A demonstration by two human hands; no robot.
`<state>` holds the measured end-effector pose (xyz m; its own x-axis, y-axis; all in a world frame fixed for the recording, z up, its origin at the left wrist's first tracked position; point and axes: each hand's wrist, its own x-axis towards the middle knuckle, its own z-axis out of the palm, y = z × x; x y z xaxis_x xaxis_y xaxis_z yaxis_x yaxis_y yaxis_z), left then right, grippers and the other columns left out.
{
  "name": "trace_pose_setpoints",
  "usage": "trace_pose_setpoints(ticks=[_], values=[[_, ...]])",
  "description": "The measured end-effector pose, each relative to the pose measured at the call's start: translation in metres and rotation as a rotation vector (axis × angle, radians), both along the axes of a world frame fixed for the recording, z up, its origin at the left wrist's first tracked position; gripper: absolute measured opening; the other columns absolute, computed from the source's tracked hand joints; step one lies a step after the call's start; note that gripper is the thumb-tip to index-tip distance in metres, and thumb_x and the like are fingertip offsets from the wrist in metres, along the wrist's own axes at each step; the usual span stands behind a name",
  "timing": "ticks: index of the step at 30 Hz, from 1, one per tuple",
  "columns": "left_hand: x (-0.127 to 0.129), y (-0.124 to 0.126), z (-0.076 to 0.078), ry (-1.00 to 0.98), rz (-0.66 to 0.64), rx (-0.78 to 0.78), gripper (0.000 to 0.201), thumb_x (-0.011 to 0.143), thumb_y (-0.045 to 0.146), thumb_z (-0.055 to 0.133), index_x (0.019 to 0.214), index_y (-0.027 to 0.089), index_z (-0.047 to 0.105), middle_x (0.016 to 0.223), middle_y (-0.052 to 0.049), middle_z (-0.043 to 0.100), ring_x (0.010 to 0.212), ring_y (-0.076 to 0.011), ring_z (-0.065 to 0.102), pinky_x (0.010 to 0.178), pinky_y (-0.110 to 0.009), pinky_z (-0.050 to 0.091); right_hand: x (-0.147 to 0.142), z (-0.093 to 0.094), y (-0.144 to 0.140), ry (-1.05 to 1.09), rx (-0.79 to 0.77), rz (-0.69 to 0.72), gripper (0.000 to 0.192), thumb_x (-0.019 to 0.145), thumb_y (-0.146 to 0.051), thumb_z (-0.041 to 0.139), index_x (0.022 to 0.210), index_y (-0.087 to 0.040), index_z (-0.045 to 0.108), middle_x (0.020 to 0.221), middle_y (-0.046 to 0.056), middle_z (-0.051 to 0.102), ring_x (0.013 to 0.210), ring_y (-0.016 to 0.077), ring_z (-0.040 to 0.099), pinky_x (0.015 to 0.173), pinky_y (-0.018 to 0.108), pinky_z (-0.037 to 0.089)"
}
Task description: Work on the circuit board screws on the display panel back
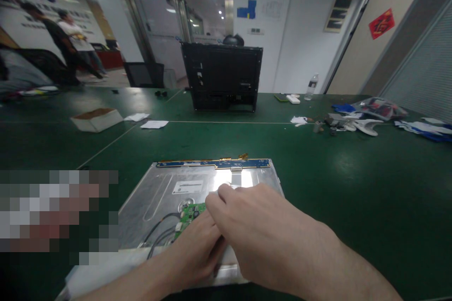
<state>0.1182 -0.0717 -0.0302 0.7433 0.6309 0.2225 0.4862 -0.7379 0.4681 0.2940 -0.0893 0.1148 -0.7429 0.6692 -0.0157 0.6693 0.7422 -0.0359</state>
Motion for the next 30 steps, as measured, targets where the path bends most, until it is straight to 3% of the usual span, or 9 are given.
trace_pose_setpoints(ticks=[3, 8, 13, 17, 24, 30], values=[[0.0000, -0.0004, 0.0008, 0.008, 0.003, -0.004, 0.018, 0.086, 0.014, 0.047, 0.102, 0.019, 0.055, 0.101, -0.010, 0.061, 0.101, -0.0277, 0.055, 0.091, -0.044, 0.047, -0.0010, 0.0003, 0.0016, -0.028, 0.036, -0.012, 0.028, 0.071, 0.000, 0.056, 0.091, -0.019, 0.051, 0.081, 0.001, 0.060, 0.061, 0.0159, 0.055, 0.046, 0.028, 0.025], [0.0002, -0.0014, 0.0012, 0.006, 0.001, -0.006, 0.017, 0.086, 0.013, 0.048, 0.099, 0.019, 0.056, 0.099, -0.009, 0.060, 0.098, -0.0269, 0.056, 0.089, -0.042, 0.047, -0.0019, -0.0007, 0.0041, -0.035, 0.041, -0.102, 0.016, 0.084, -0.010, 0.057, 0.094, -0.021, 0.053, 0.079, 0.001, 0.064, 0.062, 0.0181, 0.060, 0.047, 0.028, 0.025], [-0.0002, -0.0008, 0.0010, -0.011, -0.009, -0.008, 0.021, 0.087, 0.014, 0.048, 0.106, 0.020, 0.055, 0.102, -0.010, 0.061, 0.098, -0.0268, 0.055, 0.089, -0.042, 0.047, 0.0020, -0.0012, 0.0032, 0.046, 0.017, -0.044, 0.016, 0.081, -0.018, 0.062, 0.093, -0.021, 0.051, 0.086, 0.002, 0.063, 0.064, 0.0173, 0.056, 0.049, 0.028, 0.028], [-0.0003, -0.0009, 0.0013, 0.002, -0.003, -0.004, 0.021, 0.086, 0.013, 0.049, 0.105, 0.020, 0.055, 0.102, -0.010, 0.061, 0.101, -0.0280, 0.055, 0.090, -0.043, 0.047, 0.0032, -0.0016, 0.0033, 0.015, 0.028, -0.001, 0.022, 0.078, -0.007, 0.057, 0.095, -0.020, 0.050, 0.082, 0.001, 0.061, 0.060, 0.0155, 0.054, 0.047, 0.027, 0.026], [0.0003, -0.0023, 0.0001, -0.011, -0.005, 0.001, 0.020, 0.084, 0.011, 0.048, 0.100, 0.020, 0.056, 0.099, -0.009, 0.060, 0.096, -0.0261, 0.056, 0.087, -0.041, 0.049, -0.0025, 0.0002, 0.0073, -0.030, 0.045, -0.116, 0.013, 0.088, -0.016, 0.057, 0.099, -0.021, 0.053, 0.080, 0.002, 0.065, 0.066, 0.0191, 0.062, 0.049, 0.029, 0.029], [0.0001, -0.0013, 0.0017, -0.004, -0.003, -0.008, 0.019, 0.085, 0.014, 0.048, 0.101, 0.020, 0.055, 0.101, -0.010, 0.060, 0.100, -0.0275, 0.055, 0.089, -0.043, 0.047, 0.0055, -0.0016, 0.0046, 0.042, 0.015, -0.021, 0.020, 0.081, -0.016, 0.062, 0.096, -0.021, 0.051, 0.088, 0.002, 0.063, 0.068, 0.0182, 0.058, 0.050, 0.029, 0.029]])
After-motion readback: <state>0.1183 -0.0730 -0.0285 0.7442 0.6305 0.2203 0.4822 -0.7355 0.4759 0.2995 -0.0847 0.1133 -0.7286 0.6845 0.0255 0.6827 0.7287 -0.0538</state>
